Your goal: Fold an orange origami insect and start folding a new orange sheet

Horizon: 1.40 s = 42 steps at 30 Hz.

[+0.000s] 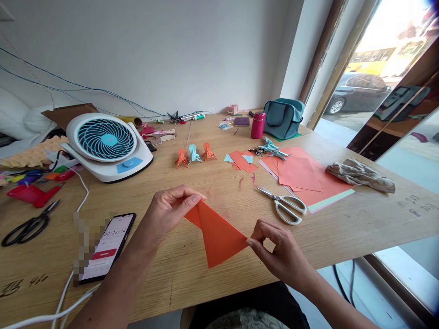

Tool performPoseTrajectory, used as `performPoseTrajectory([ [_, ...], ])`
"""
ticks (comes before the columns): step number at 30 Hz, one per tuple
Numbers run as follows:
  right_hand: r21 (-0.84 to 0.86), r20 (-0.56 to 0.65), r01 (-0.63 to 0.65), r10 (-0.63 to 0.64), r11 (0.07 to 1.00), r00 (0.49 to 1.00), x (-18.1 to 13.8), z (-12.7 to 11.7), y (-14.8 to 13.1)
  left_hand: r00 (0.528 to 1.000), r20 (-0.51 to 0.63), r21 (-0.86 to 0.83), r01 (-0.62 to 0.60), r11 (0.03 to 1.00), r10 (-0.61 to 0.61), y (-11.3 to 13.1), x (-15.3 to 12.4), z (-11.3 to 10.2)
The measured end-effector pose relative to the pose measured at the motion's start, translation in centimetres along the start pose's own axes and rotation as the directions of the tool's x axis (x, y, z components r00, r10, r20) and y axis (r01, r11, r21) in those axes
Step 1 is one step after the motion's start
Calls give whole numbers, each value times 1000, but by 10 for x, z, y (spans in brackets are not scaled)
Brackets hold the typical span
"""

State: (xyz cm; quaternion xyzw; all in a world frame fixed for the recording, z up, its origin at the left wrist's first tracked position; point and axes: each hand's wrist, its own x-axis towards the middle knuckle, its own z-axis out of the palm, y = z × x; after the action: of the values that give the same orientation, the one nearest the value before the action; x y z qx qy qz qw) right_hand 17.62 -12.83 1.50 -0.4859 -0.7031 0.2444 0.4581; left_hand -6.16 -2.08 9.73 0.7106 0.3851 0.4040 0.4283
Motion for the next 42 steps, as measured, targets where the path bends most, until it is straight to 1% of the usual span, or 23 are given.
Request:
performPoseTrajectory([
  [3,-4,29,-4,4,1000,1000,0,1,0,1000,12,-8,4,1000,-4,-3,3,1],
  [10,19,88,-32,30,999,996,-2,-2,3,996,55,-63,70,996,-66,-18,12,3],
  [12,38,71,-37,34,999,997,0,-4,6,995,57,-60,87,994,-83,-22,15,4],
  [16,96,2,-70,71,993,998,12,-6,8,986,98,-52,140,989,-134,-27,17,9],
  [18,110,28,-91,89,990,996,21,-3,7,981,117,-46,160,986,-153,-29,19,13],
  [21,116,115,-131,118,985,986,32,4,7,971,159,-38,186,982,-178,-34,23,21],
  [24,131,192,-197,171,972,967,39,14,11,962,202,-27,191,981,-182,-40,28,29],
  [27,142,212,-270,238,952,948,41,21,19,955,225,-48,207,977,-191,-45,29,33],
  [29,171,198,-301,267,938,943,40,24,24,948,240,-107,241,965,-211,-49,29,32],
  [31,216,178,-328,293,920,939,40,26,29,929,270,-186,309,933,-254,-55,27,31],
  [34,297,151,-365,334,882,930,39,29,35,882,335,-293,431,853,-331,-69,24,31],
  [36,347,137,-387,362,855,922,39,31,39,851,391,-342,489,803,-351,-77,21,34],
  [39,392,104,-399,392,829,914,40,33,45,809,452,-372,554,745,-376,-84,17,42],
  [42,425,63,-393,406,816,912,41,33,49,772,474,-353,607,713,-423,-85,13,50],
])
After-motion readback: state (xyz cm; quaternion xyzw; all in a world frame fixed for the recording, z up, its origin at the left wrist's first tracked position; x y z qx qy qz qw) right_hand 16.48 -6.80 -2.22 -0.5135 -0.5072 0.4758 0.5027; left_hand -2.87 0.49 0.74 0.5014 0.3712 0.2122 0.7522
